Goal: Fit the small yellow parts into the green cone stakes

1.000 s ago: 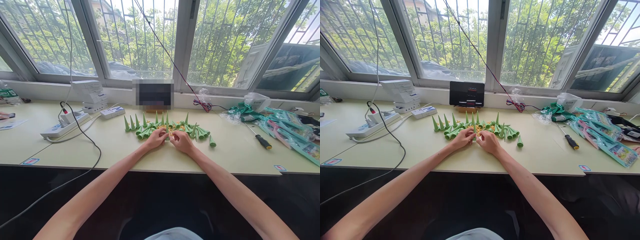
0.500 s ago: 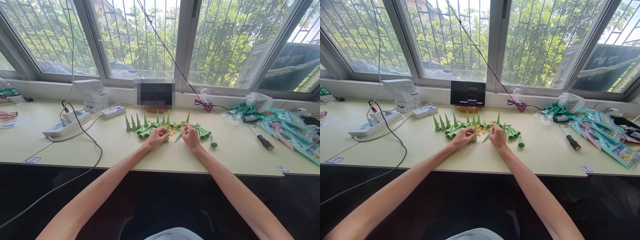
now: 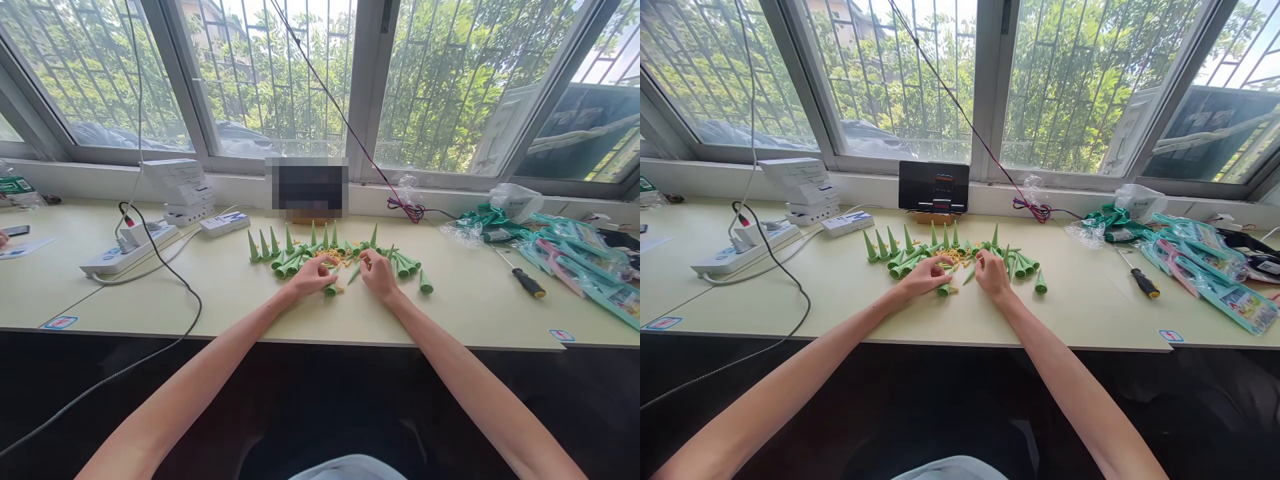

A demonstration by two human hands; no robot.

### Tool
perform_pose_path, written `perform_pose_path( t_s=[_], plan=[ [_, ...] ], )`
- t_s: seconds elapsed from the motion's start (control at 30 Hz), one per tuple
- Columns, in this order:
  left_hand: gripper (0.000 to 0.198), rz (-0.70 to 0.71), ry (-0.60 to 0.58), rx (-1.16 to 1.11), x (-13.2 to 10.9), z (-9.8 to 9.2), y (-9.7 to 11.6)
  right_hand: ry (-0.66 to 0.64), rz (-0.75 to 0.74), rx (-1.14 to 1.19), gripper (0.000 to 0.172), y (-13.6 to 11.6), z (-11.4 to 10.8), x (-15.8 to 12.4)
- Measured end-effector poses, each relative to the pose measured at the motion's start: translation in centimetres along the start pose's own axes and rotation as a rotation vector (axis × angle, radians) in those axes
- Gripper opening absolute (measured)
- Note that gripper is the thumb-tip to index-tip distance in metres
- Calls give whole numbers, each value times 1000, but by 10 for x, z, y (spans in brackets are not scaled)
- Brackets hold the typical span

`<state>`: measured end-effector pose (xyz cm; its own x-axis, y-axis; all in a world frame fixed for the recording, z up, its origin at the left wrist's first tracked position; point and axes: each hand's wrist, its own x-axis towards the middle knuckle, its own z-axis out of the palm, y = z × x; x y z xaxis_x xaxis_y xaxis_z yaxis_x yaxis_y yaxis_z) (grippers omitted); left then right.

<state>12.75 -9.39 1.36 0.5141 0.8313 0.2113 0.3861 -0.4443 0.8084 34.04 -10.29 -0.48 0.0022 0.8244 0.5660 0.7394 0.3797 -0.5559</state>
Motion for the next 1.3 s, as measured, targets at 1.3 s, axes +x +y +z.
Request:
perform_pose_path(
  t_s=[1.3],
  plan=[
    [31, 275, 429, 262, 3, 4, -8, -484, -19, -269, 23, -25, 31, 65]
  ],
)
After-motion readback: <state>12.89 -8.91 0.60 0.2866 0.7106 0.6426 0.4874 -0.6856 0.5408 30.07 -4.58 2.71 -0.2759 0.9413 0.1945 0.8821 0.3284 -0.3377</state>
